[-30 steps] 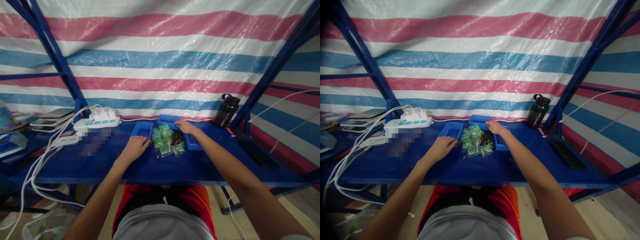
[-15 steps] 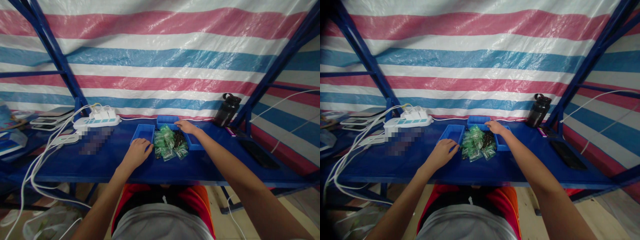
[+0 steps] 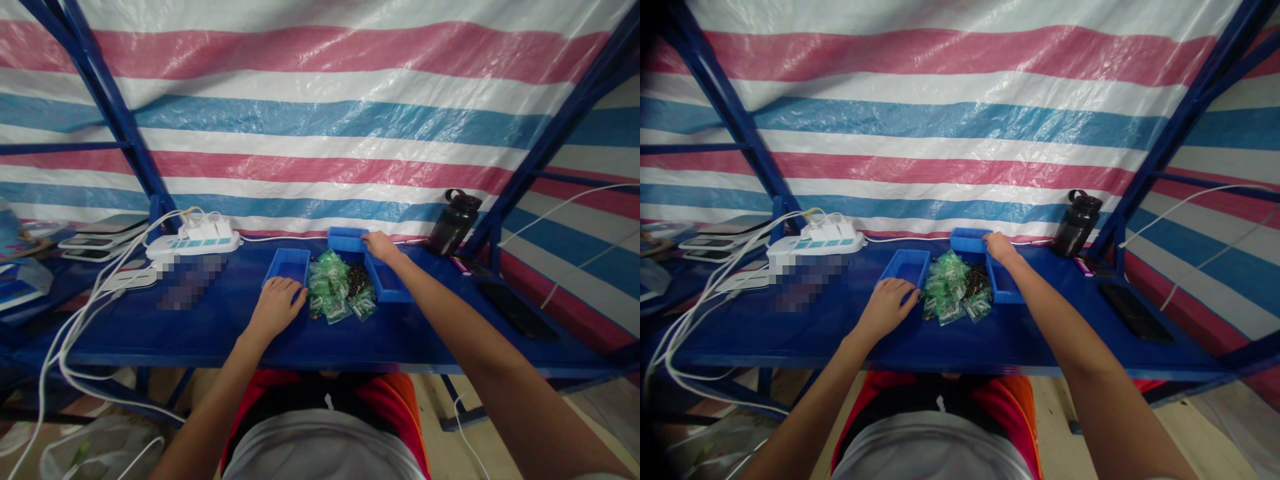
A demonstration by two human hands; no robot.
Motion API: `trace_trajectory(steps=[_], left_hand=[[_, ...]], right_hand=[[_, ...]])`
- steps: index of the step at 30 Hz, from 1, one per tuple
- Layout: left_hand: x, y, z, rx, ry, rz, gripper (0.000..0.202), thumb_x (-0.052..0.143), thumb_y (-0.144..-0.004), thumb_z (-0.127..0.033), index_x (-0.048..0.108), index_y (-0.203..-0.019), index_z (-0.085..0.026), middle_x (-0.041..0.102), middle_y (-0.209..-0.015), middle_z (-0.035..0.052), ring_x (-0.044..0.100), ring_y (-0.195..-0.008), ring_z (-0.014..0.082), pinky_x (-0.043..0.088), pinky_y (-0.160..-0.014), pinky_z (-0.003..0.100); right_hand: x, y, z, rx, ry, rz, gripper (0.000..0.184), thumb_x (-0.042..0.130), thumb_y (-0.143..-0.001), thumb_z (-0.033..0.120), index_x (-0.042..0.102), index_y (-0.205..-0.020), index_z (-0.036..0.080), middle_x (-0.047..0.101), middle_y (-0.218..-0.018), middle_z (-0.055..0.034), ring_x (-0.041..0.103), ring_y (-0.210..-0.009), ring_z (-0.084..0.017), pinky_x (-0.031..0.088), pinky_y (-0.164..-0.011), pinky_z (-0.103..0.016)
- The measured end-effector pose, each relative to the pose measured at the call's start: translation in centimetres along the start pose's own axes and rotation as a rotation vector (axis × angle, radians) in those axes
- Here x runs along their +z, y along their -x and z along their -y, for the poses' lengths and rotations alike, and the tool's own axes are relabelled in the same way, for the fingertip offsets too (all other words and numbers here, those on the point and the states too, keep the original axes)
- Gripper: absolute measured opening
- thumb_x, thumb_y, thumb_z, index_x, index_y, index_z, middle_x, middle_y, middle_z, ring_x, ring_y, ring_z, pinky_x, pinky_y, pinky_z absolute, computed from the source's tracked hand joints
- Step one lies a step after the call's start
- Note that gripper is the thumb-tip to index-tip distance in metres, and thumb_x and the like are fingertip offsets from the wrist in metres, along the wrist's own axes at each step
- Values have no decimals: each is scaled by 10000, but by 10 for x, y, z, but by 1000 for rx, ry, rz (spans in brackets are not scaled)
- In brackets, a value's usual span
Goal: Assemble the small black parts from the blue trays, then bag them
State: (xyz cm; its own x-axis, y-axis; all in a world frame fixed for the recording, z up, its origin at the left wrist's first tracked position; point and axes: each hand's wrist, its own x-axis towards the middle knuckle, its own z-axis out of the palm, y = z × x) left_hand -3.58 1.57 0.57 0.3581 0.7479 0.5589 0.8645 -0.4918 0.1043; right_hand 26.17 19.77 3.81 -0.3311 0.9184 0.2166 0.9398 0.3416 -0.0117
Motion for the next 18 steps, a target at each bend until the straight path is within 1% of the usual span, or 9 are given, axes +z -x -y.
trace_trajectory(steps=[3,6,10,14,18], left_hand=[[1,1,-1,-5,-6,-11,238,419,-930,-286,609,-821,-191,654,-832,42,577,-850,198,365,-928,390],[2,3,-2,-12,-2,-34,228,426,-927,-276,611,-826,-190,654,-849,41,573,-879,197,335,-981,410],[3,4,-2,-16,12,-47,216,439,-916,-275,618,-828,-194,654,-855,44,573,-893,203,332,-994,425],[3,4,-2,-15,17,-52,211,439,-915,-273,618,-835,-195,656,-866,44,575,-900,204,333,-1001,421],[3,4,-3,-24,17,-65,214,435,-917,-268,616,-826,-198,655,-864,41,574,-894,203,331,-1005,419]], right_hand=[[0,-1,-5,-33,7,70,332,502,-844,118,671,-1130,135,660,-1151,-104,600,-1074,-223,416,-955,-260],[-4,-5,-8,-63,3,136,332,527,-810,110,694,-1094,153,674,-1132,-72,622,-1030,-214,446,-918,-250],[-11,-12,-12,-103,-21,216,319,585,-760,139,723,-1040,209,702,-1069,-16,649,-951,-203,471,-860,-225],[-15,-13,-13,-125,-59,271,310,605,-739,173,734,-1017,219,718,-1019,4,663,-878,-182,489,-785,-193],[-15,-16,-9,-125,-89,288,319,602,-737,180,732,-1027,213,722,-1002,2,664,-861,-179,498,-752,-189]])
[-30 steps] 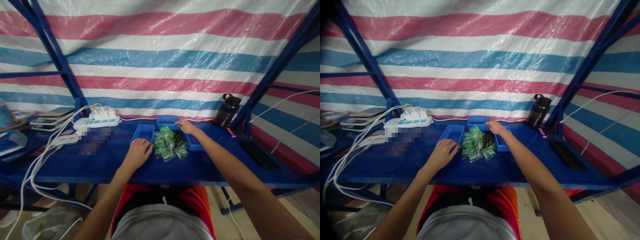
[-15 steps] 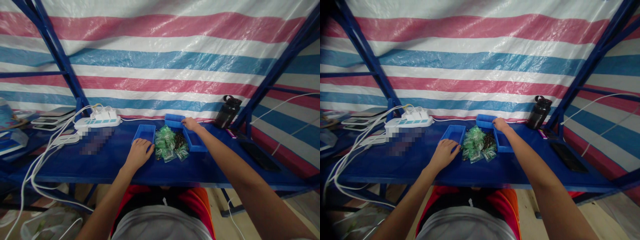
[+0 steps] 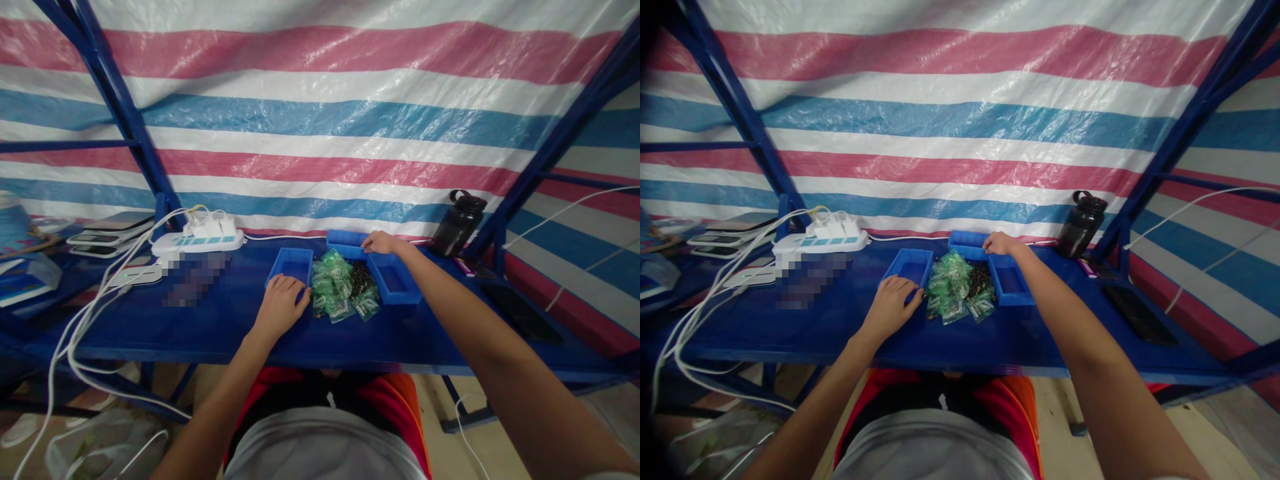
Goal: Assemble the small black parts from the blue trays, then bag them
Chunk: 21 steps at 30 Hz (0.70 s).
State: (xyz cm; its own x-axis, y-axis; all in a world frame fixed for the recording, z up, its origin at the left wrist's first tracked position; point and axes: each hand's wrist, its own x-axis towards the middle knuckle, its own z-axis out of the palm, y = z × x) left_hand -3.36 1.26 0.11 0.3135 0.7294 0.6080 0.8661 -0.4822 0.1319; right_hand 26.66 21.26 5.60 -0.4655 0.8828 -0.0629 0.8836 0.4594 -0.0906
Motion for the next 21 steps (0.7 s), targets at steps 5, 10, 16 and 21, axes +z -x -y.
trace_trajectory(steps=[5,10,16,21], left_hand=[[1,1,0,-1,-8,-2,223,435,-918,-274,615,-814,-194,646,-852,44,569,-882,201,343,-992,412],[2,3,1,-19,-6,-24,206,449,-916,-285,617,-841,-192,642,-850,46,573,-880,202,346,-989,409],[4,4,2,-30,-40,-39,200,453,-917,-293,612,-846,-195,641,-816,41,580,-833,203,369,-952,405],[5,4,3,3,-27,-23,205,446,-925,-283,609,-849,-183,642,-827,42,577,-836,200,387,-912,389]], right_hand=[[2,-15,17,-39,-22,-5,355,579,-747,166,712,-1076,172,708,-1048,-33,663,-867,-193,500,-765,-204],[7,-23,35,-128,-20,-17,357,541,-786,150,695,-1106,181,674,-1132,-38,638,-975,-204,471,-860,-224],[6,-11,36,-218,-18,-1,329,544,-793,146,706,-1077,181,696,-1086,-27,652,-923,-183,476,-827,-209],[-2,-6,29,-206,3,-71,296,557,-790,155,720,-1036,170,706,-1057,-38,652,-914,-193,466,-845,-224]])
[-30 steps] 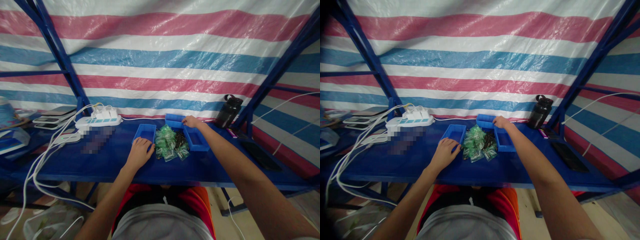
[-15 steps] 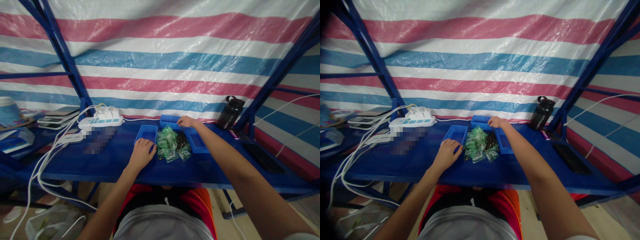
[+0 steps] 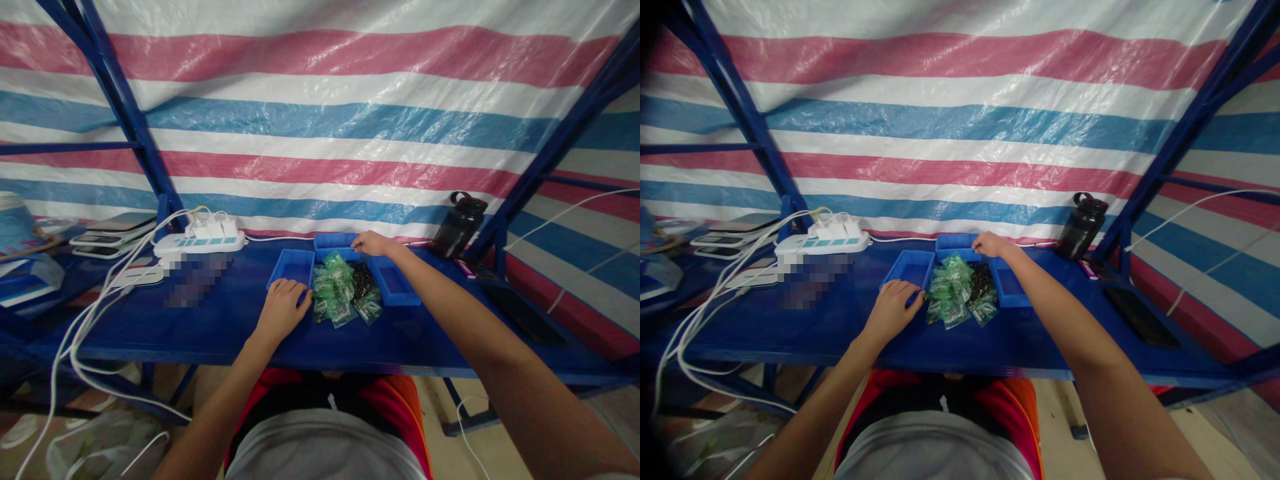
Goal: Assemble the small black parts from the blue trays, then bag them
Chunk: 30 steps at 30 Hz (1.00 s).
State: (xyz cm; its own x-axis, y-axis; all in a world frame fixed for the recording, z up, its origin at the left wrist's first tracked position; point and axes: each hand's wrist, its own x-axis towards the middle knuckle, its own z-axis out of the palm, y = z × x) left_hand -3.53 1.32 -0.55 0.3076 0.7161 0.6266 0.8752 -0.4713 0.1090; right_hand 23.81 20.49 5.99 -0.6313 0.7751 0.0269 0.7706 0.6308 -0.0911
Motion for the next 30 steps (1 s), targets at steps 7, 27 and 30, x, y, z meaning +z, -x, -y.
trace_trajectory(steps=[7,27,30], left_hand=[[0,0,0,20,24,-1,209,445,-927,-277,612,-841,-184,633,-818,46,576,-824,201,402,-880,381],[2,-3,-2,44,51,18,188,444,-925,-259,605,-857,-191,651,-843,36,587,-864,192,363,-993,408],[2,-3,-3,44,55,23,188,445,-925,-267,605,-859,-193,652,-847,38,587,-863,194,369,-986,409]], right_hand=[[9,4,-22,106,20,-77,279,565,-791,158,727,-1015,198,707,-1053,-33,640,-973,-219,466,-878,-263],[28,96,15,159,-80,-265,478,453,-917,449,536,-1276,144,556,-1292,-123,496,-1203,-248,350,-1046,-358],[39,115,26,261,-103,-208,512,388,-931,486,535,-1273,133,560,-1285,-135,502,-1199,-265,354,-1038,-375]])
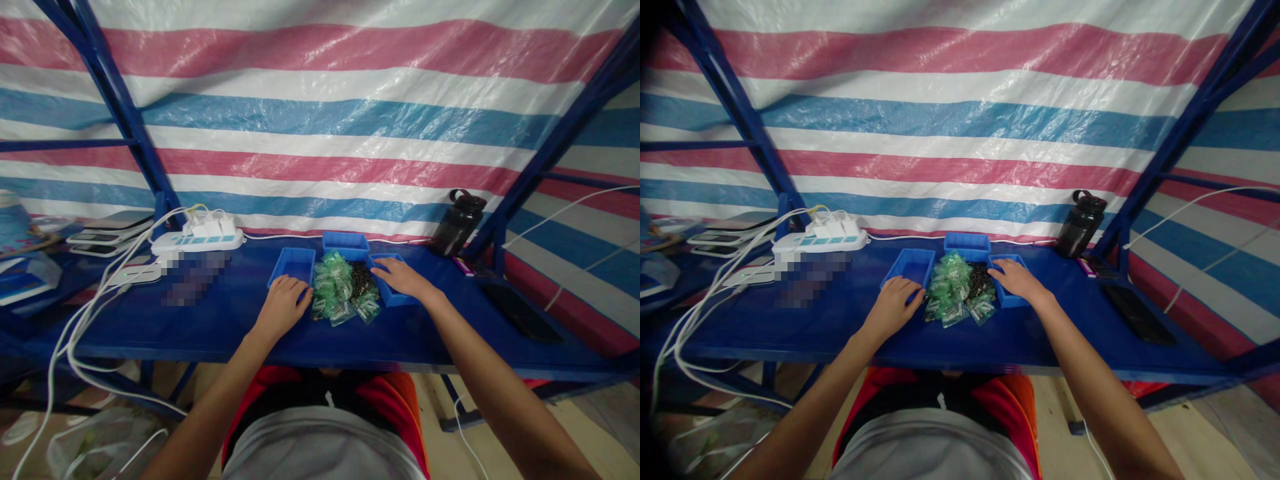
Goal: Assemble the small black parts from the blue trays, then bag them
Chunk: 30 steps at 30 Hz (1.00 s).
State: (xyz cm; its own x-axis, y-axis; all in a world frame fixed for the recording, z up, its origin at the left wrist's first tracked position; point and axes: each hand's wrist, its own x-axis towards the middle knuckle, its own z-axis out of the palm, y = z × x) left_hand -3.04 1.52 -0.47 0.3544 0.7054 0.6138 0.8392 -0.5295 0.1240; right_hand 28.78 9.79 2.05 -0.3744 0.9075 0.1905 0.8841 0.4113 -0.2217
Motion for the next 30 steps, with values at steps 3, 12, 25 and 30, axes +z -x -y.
trace_trajectory(steps=[3,12,25,30], left_hand=[[0,0,-1,4,6,5,188,442,-928,-275,603,-874,-193,654,-855,41,589,-869,197,370,-985,413],[-2,2,-1,20,-6,28,174,461,-917,-310,583,-931,-186,651,-910,54,587,-912,209,348,-1008,423],[-5,1,-4,42,-12,19,157,469,-915,-314,572,-940,-198,643,-907,55,574,-922,221,364,-974,426],[-5,1,-4,31,-21,33,156,461,-919,-302,573,-930,-194,639,-896,55,570,-907,213,362,-976,418]], right_hand=[[9,1,4,157,15,20,528,311,-951,484,552,-1240,114,590,-1238,-160,533,-1163,-289,373,-1008,-391],[8,-32,5,214,-40,54,658,455,-906,398,203,-1461,150,533,-1317,-144,535,-1165,-284,403,-951,-352],[1,-48,-10,126,41,123,607,495,-884,464,377,-1395,159,499,-1353,-141,529,-1174,-288,406,-969,-358],[-13,-65,-9,107,144,-15,482,499,-895,356,491,-1295,88,560,-1272,-174,513,-1185,-274,387,-985,-341]])
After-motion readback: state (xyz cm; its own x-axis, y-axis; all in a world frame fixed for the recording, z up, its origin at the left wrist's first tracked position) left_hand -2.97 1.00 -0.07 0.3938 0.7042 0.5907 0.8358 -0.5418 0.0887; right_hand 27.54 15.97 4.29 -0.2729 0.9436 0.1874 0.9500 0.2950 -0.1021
